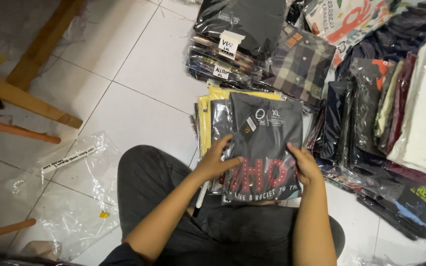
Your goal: The person sits on the floor and labels packaged clothing items. They tear off pieces of masking tape, write on them with a marker, and attach the labels to the plastic-wrapped shirts. The person handles several stacks of packaged shirts, including plaid and graphic tees, organizing them on the floor.
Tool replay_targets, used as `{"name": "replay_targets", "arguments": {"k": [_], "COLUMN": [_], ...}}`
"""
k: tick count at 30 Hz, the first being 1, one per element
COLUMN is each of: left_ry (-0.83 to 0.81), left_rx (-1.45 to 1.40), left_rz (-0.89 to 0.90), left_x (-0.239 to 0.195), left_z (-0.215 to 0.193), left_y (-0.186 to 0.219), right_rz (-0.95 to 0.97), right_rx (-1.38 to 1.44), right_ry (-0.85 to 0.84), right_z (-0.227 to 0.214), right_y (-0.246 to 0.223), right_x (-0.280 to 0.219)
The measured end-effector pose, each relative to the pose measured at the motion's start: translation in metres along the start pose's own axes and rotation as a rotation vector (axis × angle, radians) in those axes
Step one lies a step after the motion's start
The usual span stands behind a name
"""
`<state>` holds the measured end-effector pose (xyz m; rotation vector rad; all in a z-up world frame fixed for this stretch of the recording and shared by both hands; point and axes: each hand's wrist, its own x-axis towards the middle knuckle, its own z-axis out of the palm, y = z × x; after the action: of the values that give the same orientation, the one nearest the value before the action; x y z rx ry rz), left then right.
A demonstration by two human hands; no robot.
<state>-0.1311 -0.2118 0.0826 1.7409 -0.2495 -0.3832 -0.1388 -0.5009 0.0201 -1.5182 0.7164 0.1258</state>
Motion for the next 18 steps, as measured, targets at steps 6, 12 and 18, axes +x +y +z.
{"name": "replay_targets", "arguments": {"k": [6,12,18], "left_ry": [0.231,0.311,0.091], "left_rx": [0.151,0.089,-0.021], "left_rz": [-0.246,-0.483,-0.674], "left_x": [0.001,0.017,0.013], "left_z": [0.002,-0.023,-0.027], "left_y": [-0.023,-0.049,-0.014], "right_rz": [-0.002,-0.049,-0.014], "right_rx": [0.026,0.106,0.161], "right_ry": [-0.054,-0.040,0.058], "right_z": [0.000,-0.019,-0.036], "right_y": [0.012,0.015,-0.002], "right_x": [0.011,0.018,-0.047]}}
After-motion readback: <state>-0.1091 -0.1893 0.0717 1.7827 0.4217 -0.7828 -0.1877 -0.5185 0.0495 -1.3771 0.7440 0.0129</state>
